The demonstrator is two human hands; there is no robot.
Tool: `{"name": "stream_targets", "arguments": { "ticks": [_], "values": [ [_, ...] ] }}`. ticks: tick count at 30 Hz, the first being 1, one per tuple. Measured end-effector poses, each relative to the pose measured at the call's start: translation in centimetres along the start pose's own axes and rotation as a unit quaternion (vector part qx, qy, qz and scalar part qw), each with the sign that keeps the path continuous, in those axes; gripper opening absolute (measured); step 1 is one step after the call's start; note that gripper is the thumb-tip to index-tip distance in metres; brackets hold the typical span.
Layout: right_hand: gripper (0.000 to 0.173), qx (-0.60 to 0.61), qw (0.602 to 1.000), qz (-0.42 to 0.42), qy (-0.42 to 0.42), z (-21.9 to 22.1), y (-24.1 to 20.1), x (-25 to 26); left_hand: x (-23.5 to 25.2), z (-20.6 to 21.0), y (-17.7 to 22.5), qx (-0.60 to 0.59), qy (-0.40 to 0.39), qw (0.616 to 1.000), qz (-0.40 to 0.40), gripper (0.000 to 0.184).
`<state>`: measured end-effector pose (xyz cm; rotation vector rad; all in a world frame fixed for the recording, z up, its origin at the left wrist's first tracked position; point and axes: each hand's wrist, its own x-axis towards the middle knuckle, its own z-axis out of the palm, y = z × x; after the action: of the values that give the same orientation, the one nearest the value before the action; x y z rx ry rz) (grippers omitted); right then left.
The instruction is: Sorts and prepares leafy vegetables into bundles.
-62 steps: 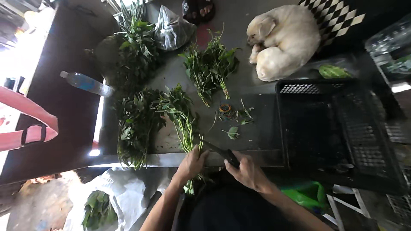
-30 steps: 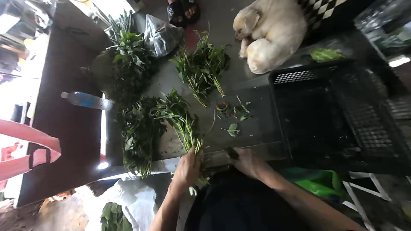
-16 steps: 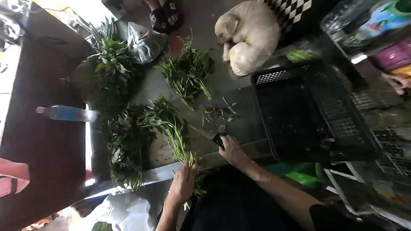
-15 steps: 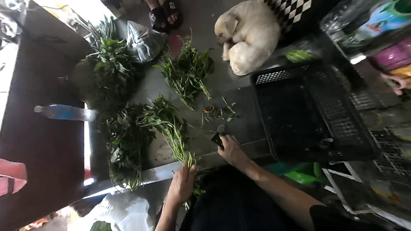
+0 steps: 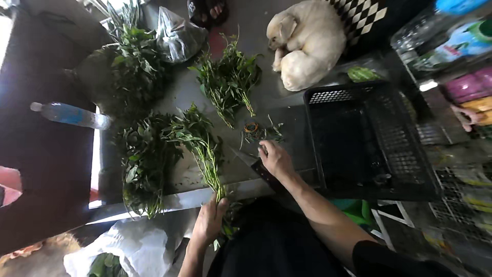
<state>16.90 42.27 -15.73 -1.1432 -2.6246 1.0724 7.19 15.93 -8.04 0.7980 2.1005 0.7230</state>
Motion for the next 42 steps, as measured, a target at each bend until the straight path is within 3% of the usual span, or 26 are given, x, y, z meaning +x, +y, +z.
{"name": "stream_targets", "arguments": {
  "ticks": [7,11,15,18,20,23,25,28,30,33,35,39,42],
  "values": [
    [0.027,-0.026,0.999,0.006,-0.022,3.7,0.8,6.5,-1.1,-0.2,0.1,-0.011,0.056,0.998,-0.016,0.047],
    [0.022,0.026,0.999,-0.017,0.030,3.3,0.9,5.9,-2.1,-1.2,0.0,-0.044,0.063,0.997,-0.032,0.045],
    [0.032,0.054,0.998,-0.011,-0.004,1.2,-1.2,3.6,-3.4,-2.8,0.1,-0.060,0.058,0.996,-0.030,0.042],
    [0.041,0.142,0.990,0.002,-0.004,0.7,-2.8,2.2,-3.9,-3.8,-0.6,-0.087,0.066,0.994,-0.001,0.041],
    [0.035,0.277,0.958,0.003,-0.080,0.2,-4.5,0.7,-4.4,-4.3,-1.3,-0.109,0.071,0.991,0.010,0.041],
    [0.041,0.496,0.825,-0.055,-0.265,-1.2,-9.0,-2.2,-5.1,-4.9,-2.9,-0.123,0.081,0.988,0.044,0.041],
    [0.041,0.521,0.787,-0.135,-0.302,-1.3,-12.6,-4.7,-5.7,-5.6,-4.4,-0.123,0.074,0.988,0.062,0.041],
    [0.014,0.464,0.832,-0.228,-0.203,0.4,-17.1,-7.8,-6.9,-7.2,-6.1,-0.130,0.055,0.986,0.094,0.040],
    [0.029,0.408,0.844,-0.287,-0.198,1.5,-19.0,-8.7,-7.8,-8.2,-7.1,-0.137,0.048,0.982,0.121,0.040],
    [0.070,0.218,0.862,-0.377,-0.260,2.7,-21.8,-10.2,-10.1,-9.3,-8.8,-0.134,0.018,0.981,0.138,0.042],
    [0.080,0.146,0.854,-0.391,-0.311,3.9,-23.2,-11.5,-11.5,-9.6,-9.9,-0.130,0.005,0.977,0.168,0.040],
    [0.057,0.229,0.833,-0.296,-0.408,7.6,-23.0,-13.5,-14.1,-10.5,-11.8,-0.121,0.011,0.967,0.224,0.040],
    [0.037,0.260,0.856,-0.236,-0.379,10.5,-21.0,-15.1,-15.7,-11.2,-14.1,-0.168,0.036,0.970,0.169,0.035]
  ]
}}
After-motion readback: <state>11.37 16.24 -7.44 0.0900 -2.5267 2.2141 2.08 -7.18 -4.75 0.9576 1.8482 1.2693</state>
